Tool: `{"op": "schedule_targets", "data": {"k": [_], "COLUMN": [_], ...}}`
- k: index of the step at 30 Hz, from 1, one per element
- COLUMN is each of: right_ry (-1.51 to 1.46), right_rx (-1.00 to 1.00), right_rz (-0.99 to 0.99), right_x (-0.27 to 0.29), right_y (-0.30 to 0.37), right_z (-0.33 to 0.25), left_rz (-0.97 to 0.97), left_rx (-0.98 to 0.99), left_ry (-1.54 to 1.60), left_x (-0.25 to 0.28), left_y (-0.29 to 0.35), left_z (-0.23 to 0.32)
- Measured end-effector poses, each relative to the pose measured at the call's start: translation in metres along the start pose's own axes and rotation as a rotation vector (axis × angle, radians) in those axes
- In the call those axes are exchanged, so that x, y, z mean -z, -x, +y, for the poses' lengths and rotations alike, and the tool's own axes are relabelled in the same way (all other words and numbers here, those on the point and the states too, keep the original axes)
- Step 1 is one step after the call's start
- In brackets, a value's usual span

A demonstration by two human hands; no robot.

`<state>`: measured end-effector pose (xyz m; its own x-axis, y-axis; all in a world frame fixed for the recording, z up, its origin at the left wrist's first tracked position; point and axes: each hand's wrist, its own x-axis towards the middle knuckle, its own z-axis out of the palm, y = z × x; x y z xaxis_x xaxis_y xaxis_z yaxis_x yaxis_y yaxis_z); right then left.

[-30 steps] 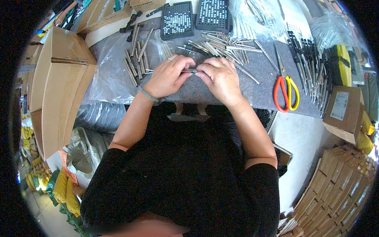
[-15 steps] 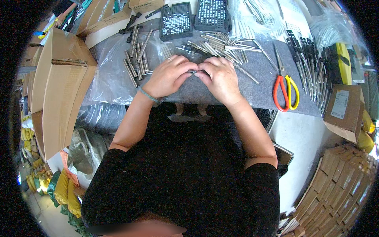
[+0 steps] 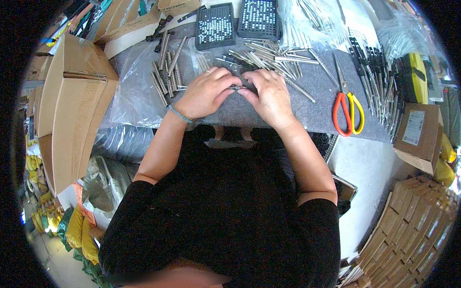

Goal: Assembling small metal components using an electric screwdriver.

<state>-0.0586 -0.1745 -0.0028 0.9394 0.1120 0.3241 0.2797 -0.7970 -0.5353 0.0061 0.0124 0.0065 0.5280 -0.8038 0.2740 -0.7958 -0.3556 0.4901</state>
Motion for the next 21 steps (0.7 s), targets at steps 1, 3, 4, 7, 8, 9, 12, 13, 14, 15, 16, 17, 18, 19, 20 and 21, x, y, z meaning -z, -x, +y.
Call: {"op": "schedule_targets", "data": {"k": [1, 3, 4, 7, 8, 9, 12, 13, 14, 15, 16, 17, 18, 19, 20, 21], "right_ry": [-0.026, -0.054, -0.086, -0.121, -0.118, -0.116, -0.113, -0.130, -0.147, -0.145, -0.134, -0.127, -0.126, -0.247, -0.359, -0.348], "right_rx": [0.005, 0.013, 0.023, 0.044, 0.049, 0.048, 0.082, 0.075, 0.069, 0.070, 0.090, 0.108, 0.112, 0.007, -0.092, -0.073], "right_rz": [0.005, 0.010, 0.035, 0.063, 0.069, 0.068, 0.052, 0.063, 0.073, 0.074, 0.077, 0.077, 0.077, 0.048, 0.024, 0.032], "right_x": [0.000, 0.002, 0.003, 0.003, 0.004, 0.004, 0.004, 0.004, 0.004, 0.005, 0.006, 0.005, 0.008, 0.013, 0.019, 0.024], "right_y": [0.001, 0.001, 0.003, 0.006, 0.006, 0.006, 0.002, 0.001, 0.000, -0.001, -0.003, -0.003, -0.004, -0.006, -0.010, -0.011], "right_z": [0.000, 0.001, 0.001, 0.003, 0.004, 0.004, 0.006, 0.007, 0.007, 0.009, 0.010, 0.010, 0.008, 0.004, 0.002, 0.000], "left_rz": [-0.001, 0.000, 0.005, 0.016, 0.020, 0.020, 0.022, 0.010, -0.001, 0.001, 0.001, 0.000, 0.003, -0.004, -0.002, 0.016], "left_rx": [0.000, 0.001, 0.003, 0.012, 0.012, 0.012, 0.017, 0.024, 0.031, 0.030, 0.026, 0.026, 0.027, 0.030, 0.024, 0.014], "left_ry": [-0.004, -0.009, -0.016, -0.031, -0.033, -0.032, -0.023, -0.022, -0.021, -0.022, -0.019, -0.015, -0.017, -0.020, -0.026, -0.037], "left_x": [0.000, -0.001, -0.001, -0.002, -0.002, -0.002, -0.001, -0.001, -0.001, 0.000, 0.001, 0.001, 0.002, 0.005, 0.009, 0.010], "left_y": [0.000, 0.001, 0.001, 0.002, 0.002, 0.001, -0.002, -0.003, -0.004, -0.006, -0.008, -0.007, -0.006, -0.006, -0.009, -0.008], "left_z": [0.000, 0.001, 0.002, 0.003, 0.003, 0.003, 0.002, 0.001, 0.001, 0.000, -0.001, -0.001, 0.000, 0.001, 0.000, 0.003]}}
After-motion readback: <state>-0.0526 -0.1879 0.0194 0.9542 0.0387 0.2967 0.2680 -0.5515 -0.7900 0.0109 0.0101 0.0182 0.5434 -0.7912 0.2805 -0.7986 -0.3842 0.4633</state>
